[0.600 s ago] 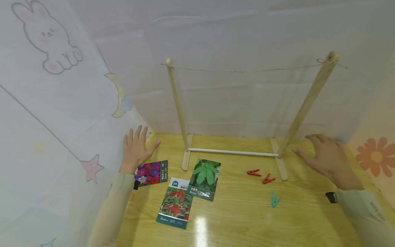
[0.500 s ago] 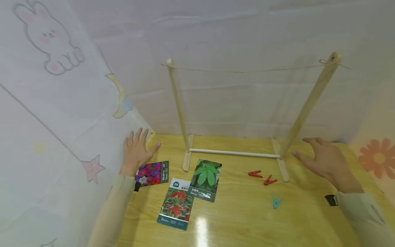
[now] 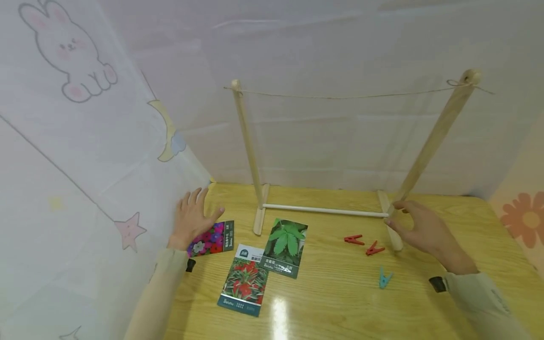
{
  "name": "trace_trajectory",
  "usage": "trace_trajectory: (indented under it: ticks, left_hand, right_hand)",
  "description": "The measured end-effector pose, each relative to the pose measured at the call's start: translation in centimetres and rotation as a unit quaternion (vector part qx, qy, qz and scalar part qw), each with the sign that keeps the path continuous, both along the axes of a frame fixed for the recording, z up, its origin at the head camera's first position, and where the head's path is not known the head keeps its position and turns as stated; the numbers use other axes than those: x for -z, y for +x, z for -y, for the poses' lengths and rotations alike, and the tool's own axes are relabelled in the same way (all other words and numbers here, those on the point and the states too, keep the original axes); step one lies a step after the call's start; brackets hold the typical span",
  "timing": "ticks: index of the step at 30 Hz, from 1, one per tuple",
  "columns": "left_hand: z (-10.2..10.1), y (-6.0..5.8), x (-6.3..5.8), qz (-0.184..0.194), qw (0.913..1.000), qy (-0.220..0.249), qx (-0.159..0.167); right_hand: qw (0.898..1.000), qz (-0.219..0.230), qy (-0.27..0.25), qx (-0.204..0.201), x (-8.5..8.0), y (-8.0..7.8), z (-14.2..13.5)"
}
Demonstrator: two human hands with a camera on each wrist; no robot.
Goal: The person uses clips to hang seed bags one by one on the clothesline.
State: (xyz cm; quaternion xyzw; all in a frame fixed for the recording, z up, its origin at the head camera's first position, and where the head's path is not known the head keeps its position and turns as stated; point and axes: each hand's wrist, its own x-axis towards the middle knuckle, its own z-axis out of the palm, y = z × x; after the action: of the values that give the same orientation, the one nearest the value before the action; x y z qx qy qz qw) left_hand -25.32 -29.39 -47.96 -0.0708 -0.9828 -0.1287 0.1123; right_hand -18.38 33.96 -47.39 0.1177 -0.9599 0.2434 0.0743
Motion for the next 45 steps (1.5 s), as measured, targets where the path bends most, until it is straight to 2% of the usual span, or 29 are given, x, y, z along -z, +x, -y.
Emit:
trace_trajectory:
  ticks: [6,11,17,21,24,30,33,36,45]
  left_hand:
    - [0.1,0.6,0.8,0.014,0.9999,0.003,0.003]
    - [0.4,1.0,1.5,0.041,0.9992,0.000,0.007]
    - [0.9,2.5,2.2,0.091,0.9958,0.006,0.002]
    - [1.2,4.1,3.1,0.117,0.9927,0.021,-0.022]
    - [1.2,5.3,3.9,0.122,0.9906,0.028,-0.056]
    - [1.2,7.2,5.2,0.092,0.9879,0.051,-0.114]
    - [1.2,7.6,5.6,0.087,0.9846,0.066,-0.137]
    - [1.3,8.2,5.8,0.096,0.9802,0.074,-0.156]
    - [1.7,9.0,6.3,0.118,0.9736,0.085,-0.176]
  right_hand:
    - [0.999,0.004,-0.018,-0.032,1.1,0.0,1.5]
    - [0.998,0.019,-0.031,-0.050,1.7,0.2,2.7]
    - [0.996,0.037,-0.036,-0.068,2.9,0.1,3.8]
    - [0.995,0.038,-0.034,-0.080,3.4,0.1,4.5]
    - [0.995,0.023,-0.034,-0.094,3.7,0.2,5.1]
    - [0.994,0.015,-0.023,-0.108,4.4,0.1,5.8]
    - [0.993,0.031,-0.026,-0.111,4.8,-0.1,5.9]
    - [0.991,0.034,-0.026,-0.126,5.4,-0.3,5.9]
    - [0.990,0.013,-0.006,-0.142,6.9,-0.6,6.3]
